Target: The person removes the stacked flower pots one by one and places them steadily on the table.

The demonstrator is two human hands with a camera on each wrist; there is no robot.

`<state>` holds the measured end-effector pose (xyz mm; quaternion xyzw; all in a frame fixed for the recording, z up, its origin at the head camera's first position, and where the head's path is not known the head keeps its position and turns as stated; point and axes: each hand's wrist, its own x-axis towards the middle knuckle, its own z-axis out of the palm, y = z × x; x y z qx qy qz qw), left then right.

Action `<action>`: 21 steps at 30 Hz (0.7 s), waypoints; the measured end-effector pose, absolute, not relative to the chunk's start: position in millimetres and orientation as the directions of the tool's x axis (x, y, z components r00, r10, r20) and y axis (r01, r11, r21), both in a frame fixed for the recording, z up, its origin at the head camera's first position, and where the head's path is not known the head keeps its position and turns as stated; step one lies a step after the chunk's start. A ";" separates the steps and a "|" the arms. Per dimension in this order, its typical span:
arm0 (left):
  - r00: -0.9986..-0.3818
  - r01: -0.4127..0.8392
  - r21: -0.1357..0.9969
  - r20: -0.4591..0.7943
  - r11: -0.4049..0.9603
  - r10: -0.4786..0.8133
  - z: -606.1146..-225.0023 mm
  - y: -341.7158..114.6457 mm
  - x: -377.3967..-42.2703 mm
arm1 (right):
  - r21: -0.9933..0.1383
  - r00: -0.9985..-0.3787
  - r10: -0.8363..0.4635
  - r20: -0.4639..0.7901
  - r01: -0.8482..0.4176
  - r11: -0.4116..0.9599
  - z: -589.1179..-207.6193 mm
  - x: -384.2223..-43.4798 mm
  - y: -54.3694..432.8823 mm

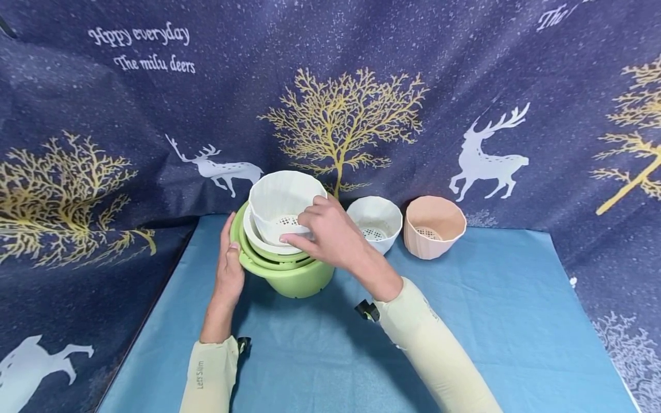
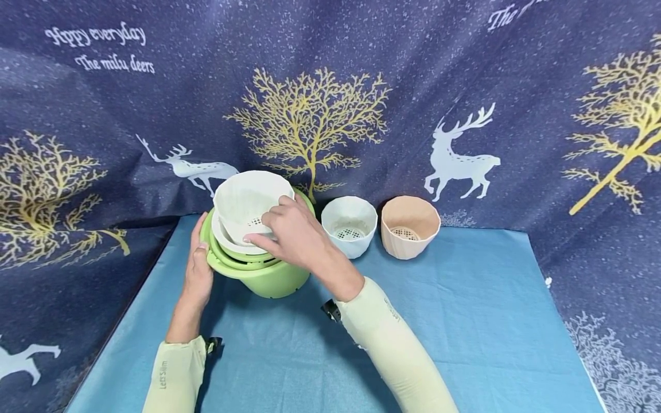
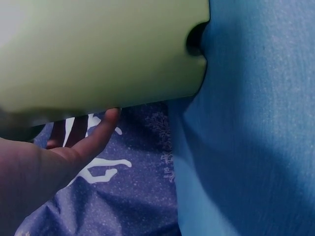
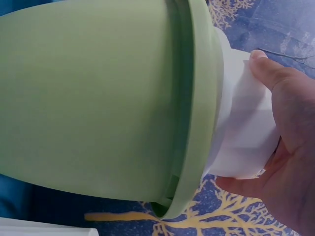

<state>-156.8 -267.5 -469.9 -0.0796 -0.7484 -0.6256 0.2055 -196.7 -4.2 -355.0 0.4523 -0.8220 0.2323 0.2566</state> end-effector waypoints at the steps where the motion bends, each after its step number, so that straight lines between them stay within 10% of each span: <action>1: -0.904 0.375 0.904 0.406 0.203 -0.137 -469.6 -267.5 -156.7 | -0.155 -0.463 -0.620 0.633 -0.861 0.485 -354.5 -196.2 -3.6; 21: -0.912 0.362 0.910 0.390 0.204 -0.123 -469.2 -267.0 -154.9 | -0.149 -0.398 -0.543 0.739 -0.883 0.445 -346.4 -191.1 5.4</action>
